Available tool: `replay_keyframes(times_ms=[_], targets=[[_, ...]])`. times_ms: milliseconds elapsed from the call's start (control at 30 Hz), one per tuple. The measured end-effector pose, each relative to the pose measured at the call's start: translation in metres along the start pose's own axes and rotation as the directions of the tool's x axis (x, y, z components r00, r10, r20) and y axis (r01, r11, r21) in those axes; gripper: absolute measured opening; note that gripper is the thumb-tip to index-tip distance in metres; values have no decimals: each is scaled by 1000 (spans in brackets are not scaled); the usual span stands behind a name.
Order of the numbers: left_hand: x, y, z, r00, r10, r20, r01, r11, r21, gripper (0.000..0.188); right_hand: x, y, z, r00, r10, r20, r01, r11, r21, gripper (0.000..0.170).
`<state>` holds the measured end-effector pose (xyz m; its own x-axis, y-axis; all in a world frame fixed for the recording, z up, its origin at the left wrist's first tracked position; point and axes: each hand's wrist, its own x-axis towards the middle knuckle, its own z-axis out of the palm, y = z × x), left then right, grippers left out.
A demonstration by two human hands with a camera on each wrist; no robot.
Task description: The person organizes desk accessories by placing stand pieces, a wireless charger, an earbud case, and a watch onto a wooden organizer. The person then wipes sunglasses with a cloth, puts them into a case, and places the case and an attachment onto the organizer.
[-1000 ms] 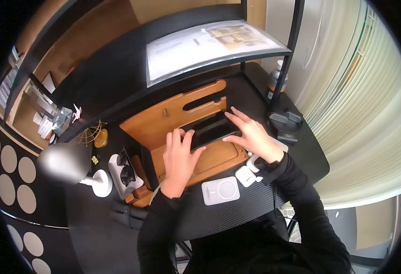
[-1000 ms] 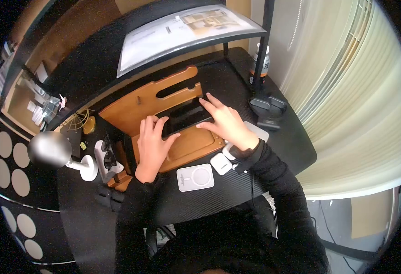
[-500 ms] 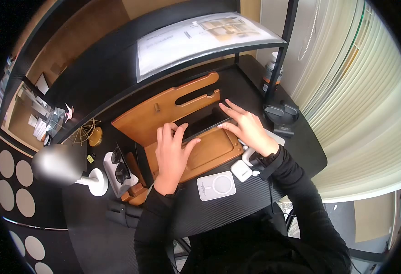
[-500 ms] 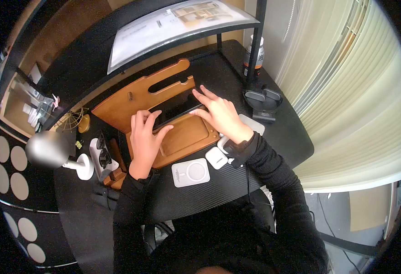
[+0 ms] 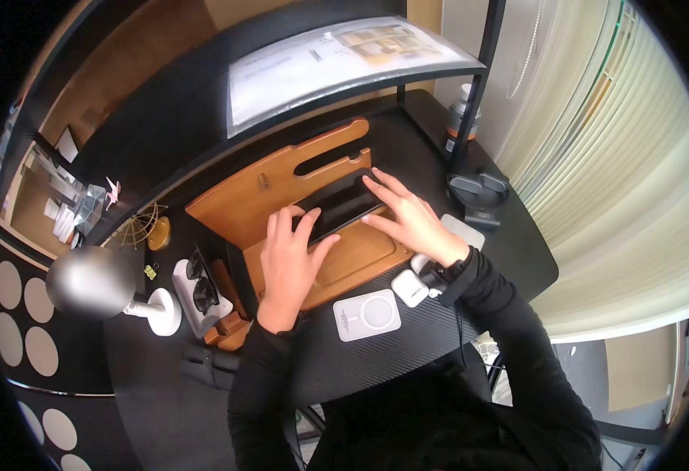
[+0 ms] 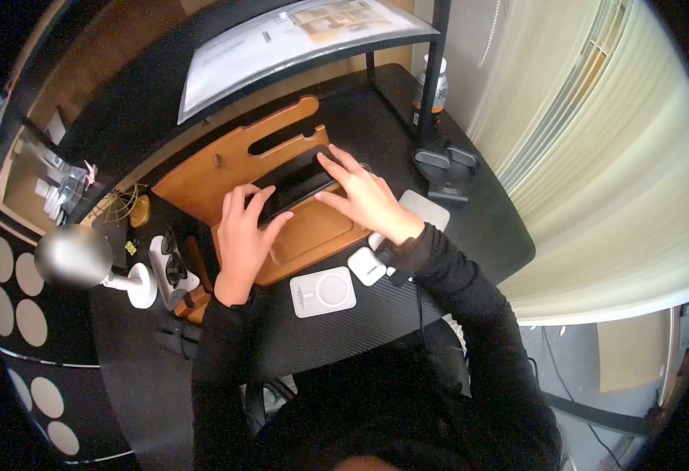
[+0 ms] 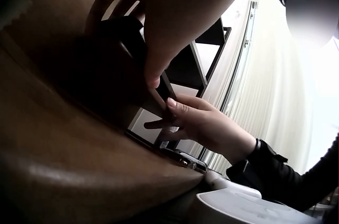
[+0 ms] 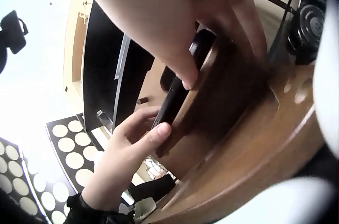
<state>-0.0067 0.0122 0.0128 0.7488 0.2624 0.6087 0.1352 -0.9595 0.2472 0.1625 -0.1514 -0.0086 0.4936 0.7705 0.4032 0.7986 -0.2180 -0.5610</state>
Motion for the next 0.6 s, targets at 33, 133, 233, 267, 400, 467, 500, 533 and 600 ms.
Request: replay_keyframes(times_ms=[33,133,233,267,400,467,500,533,600], targets=[[0,0,-2,999,-10,34,10,1000,-16,43,0,-1,-4,997,26,67,-28,999,38,66],[1,-5,-2,999,15,29,-15,1000,-11,40,2,24,-9,994,-100,32,99,994,46,68],[0,-11,3,999,38,8,-38,998,43,41,6,27,-46,997,-30,71,13,972,235,51],[0,-10,2,999,17,29,-18,1000,23,42,6,23,-58,996,20,90,-45,960,276,36],[2,4,-3,999,52,-11,-52,997,57,38,-13,30,-86,946,-37,322,-21,984,177,27],[0,25,-10,994,111,7,-111,994,-18,32,-24,25,-88,861,-6,509,-51,994,97,35],[-4,36,-11,988,150,48,-145,985,-98,28,-29,25,-84,824,6,567,-46,997,56,38],[-9,51,-15,973,177,150,-152,974,-166,27,-34,26,-76,798,42,601,-73,997,26,43],[-20,73,-20,902,257,346,-161,945,-284,26,-45,22,-67,841,24,540,22,997,-79,44]])
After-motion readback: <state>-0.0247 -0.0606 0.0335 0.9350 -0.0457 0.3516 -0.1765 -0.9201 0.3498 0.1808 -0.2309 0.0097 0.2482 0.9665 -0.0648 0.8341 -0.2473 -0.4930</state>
